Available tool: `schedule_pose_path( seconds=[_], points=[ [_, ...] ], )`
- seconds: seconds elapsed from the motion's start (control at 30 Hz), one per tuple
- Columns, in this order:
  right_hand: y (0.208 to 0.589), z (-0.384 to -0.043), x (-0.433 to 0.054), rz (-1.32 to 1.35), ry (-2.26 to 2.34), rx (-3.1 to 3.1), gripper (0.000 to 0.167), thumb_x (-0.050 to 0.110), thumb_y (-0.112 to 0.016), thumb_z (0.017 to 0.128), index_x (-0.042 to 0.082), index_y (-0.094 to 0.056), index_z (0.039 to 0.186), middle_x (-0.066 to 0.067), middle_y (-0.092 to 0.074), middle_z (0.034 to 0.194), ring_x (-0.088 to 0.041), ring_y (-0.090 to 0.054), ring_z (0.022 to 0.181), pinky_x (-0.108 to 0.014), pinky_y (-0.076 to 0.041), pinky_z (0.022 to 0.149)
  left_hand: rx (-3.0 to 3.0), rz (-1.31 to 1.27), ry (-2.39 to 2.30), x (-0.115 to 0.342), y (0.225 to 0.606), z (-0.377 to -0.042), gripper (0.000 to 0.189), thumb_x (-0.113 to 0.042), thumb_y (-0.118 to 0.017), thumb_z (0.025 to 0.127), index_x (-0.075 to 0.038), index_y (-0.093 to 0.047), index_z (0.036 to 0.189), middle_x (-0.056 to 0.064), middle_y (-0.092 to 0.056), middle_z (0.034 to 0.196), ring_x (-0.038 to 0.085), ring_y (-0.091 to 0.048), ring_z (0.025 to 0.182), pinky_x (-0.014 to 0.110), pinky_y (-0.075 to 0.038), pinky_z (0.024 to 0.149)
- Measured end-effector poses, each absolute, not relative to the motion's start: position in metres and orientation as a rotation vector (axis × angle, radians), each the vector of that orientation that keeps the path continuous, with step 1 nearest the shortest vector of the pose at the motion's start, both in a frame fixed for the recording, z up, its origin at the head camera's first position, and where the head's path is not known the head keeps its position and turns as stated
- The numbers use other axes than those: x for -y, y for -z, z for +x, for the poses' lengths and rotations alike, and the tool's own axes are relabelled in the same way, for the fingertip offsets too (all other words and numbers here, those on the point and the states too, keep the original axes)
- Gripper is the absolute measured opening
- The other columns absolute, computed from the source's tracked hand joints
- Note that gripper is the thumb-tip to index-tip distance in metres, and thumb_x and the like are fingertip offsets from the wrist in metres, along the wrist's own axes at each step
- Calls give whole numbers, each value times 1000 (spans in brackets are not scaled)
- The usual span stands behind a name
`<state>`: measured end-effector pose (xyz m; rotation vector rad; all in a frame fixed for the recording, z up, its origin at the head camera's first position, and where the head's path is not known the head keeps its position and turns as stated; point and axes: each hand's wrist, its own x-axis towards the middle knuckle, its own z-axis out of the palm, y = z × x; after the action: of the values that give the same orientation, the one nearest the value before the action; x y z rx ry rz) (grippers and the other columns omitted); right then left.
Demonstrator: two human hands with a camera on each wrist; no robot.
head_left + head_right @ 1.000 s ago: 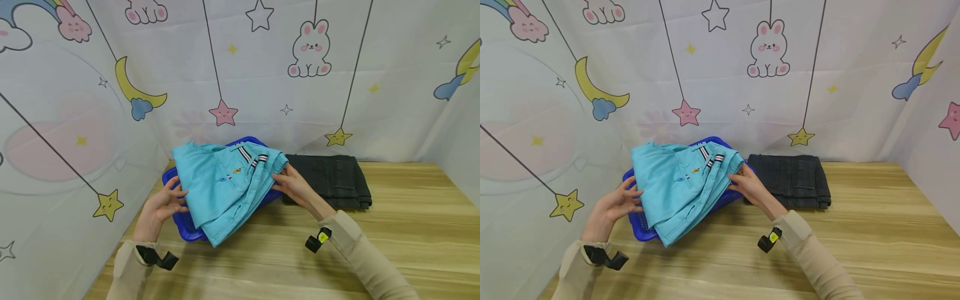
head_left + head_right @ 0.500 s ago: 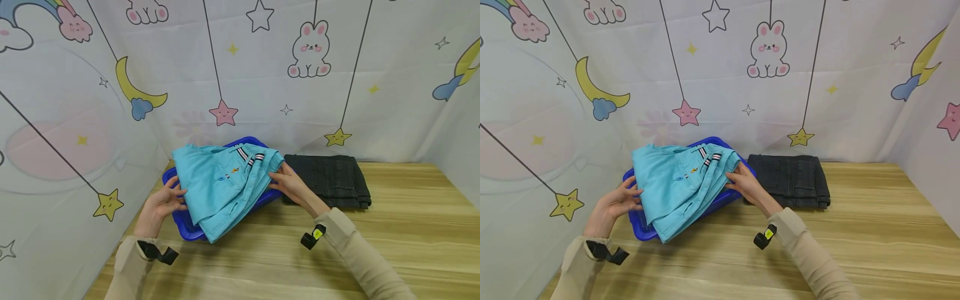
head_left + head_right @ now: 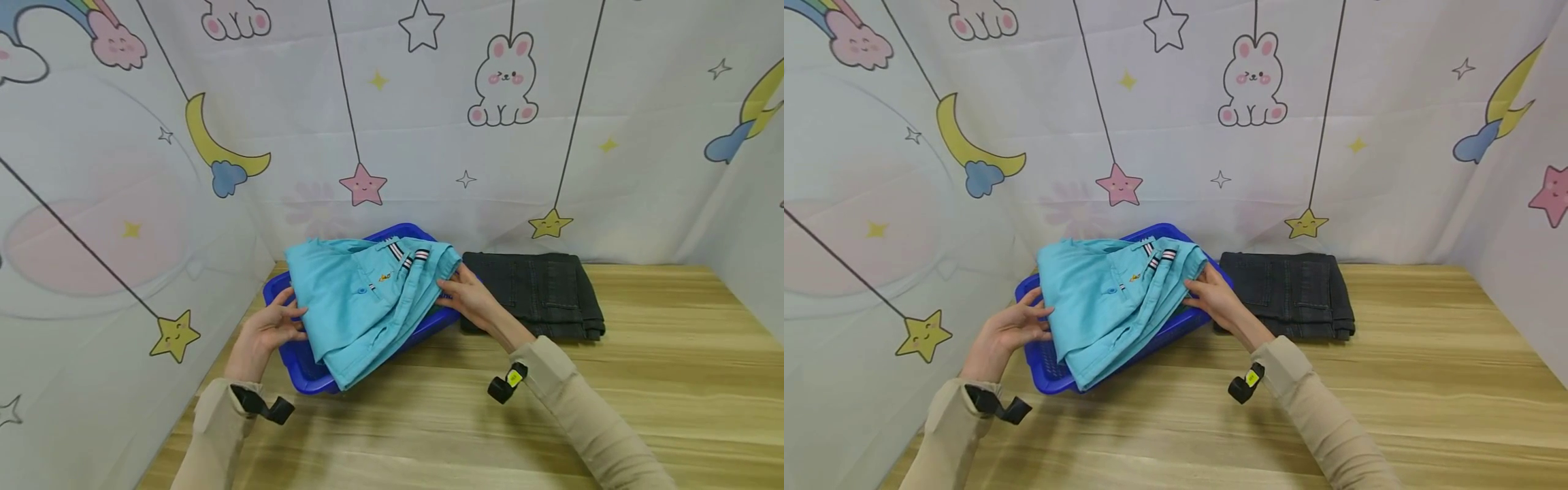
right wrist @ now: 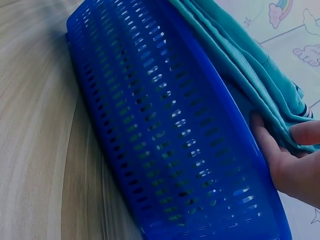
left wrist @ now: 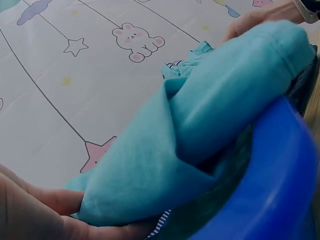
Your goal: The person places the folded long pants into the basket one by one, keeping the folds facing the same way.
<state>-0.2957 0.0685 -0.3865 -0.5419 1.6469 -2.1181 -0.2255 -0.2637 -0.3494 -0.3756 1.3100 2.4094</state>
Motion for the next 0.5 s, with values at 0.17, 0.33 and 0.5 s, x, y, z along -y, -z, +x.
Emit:
schedule_pose_path(
  seconds=[0.17,0.33,0.5],
  points=[
    [387,-296,-68,-512,2070,-1677,62,1,-35,94,20,-3,144,-12,-17,148,-34,-27,131,-50,-31,102,-1326,-402,-2407,267,352,-229,71,10,-22,90,-36,-1,141,-7,17,149,31,14,136,51,6,109],
    [390,-297,-68,-498,2004,-1753,63,2,-36,94,18,-1,144,-14,-21,146,-33,-32,129,-46,-34,102,-1340,-409,-2383,268,353,-230,74,9,-21,91,-35,9,142,-7,18,149,31,12,136,50,4,109],
    [390,-298,-69,-500,1981,-1784,63,2,-36,94,18,-1,144,-15,-23,145,-33,-33,129,-46,-34,102,-1326,-422,-2395,267,355,-232,74,10,-21,91,-34,8,142,-7,18,149,30,11,136,50,4,109]
  ],
)
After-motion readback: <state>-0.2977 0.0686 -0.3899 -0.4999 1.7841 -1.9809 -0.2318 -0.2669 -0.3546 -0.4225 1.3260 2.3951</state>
